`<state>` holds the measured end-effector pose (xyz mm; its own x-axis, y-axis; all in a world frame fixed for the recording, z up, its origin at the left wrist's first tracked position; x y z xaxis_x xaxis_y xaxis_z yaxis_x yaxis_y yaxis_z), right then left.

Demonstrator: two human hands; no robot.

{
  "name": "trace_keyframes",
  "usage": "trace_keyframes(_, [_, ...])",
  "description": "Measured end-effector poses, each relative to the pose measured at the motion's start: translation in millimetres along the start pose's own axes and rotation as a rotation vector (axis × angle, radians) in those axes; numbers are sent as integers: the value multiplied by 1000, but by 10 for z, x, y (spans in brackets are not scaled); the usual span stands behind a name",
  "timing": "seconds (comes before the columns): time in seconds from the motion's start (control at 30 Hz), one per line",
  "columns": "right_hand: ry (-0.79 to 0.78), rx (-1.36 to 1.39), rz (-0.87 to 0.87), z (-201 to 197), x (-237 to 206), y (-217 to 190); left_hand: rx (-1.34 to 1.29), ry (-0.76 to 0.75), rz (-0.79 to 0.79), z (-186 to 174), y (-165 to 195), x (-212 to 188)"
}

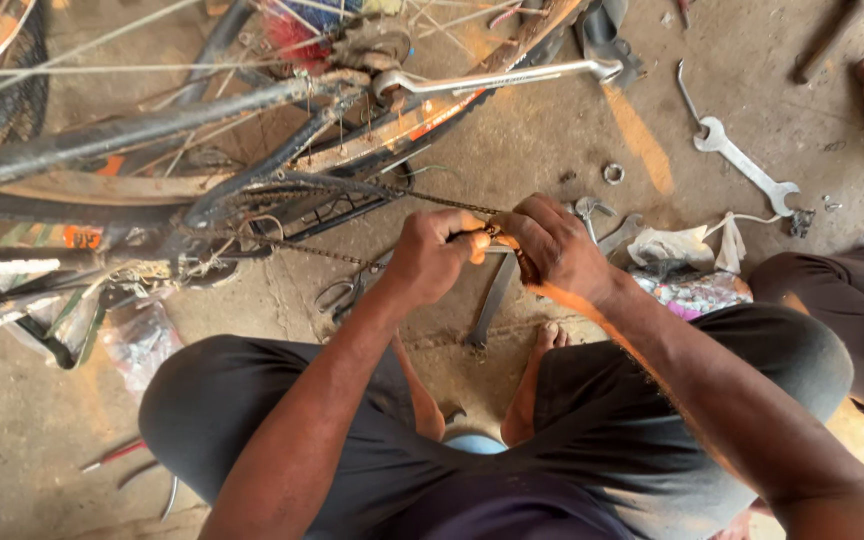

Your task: The person removes a bicycle chain from the rear wheel and frame, then uses a hammer to break the chain link on the floor. They reattach the chain to the bicycle's chainring and rear sprocket, rotating the pedals to test the fit.

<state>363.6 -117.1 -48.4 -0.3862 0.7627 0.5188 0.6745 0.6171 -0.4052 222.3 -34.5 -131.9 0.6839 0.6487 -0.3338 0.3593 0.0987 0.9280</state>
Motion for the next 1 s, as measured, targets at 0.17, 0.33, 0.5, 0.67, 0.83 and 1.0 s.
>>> trace_keyframes(0.17, [126,-118,39,-60,11,-47,-5,126,17,99,136,-76])
trace_keyframes(0.33, [69,-46,25,-101,81,-48,210,202,253,19,434,-234])
trace_keyframes(0.5, [-50,186,216,-78,122,146,137,12,59,-148,281,-115])
trace_keyframes(0.67, [-391,616,775,219,-182,440,277,41,226,-157,273,-156])
trace_keyframes(0.83, [-376,1017,929,539,-379,424,575,86,242,-197,322,-206])
trace_keyframes(1.0, [-339,1098,815,506,-489,340,615,23,220,-146,377,-270])
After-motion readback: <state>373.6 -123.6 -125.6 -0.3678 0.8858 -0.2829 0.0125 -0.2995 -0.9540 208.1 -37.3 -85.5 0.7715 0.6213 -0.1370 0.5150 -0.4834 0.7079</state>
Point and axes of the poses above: each hand's wrist, its own x-axis towards the middle knuckle, its own z-axis out of the palm, y = z × x, the point moved 6 cm from there along x, towards the middle knuckle, and after that the axes turned 7 degrees about -z, right-handed, at the moved point
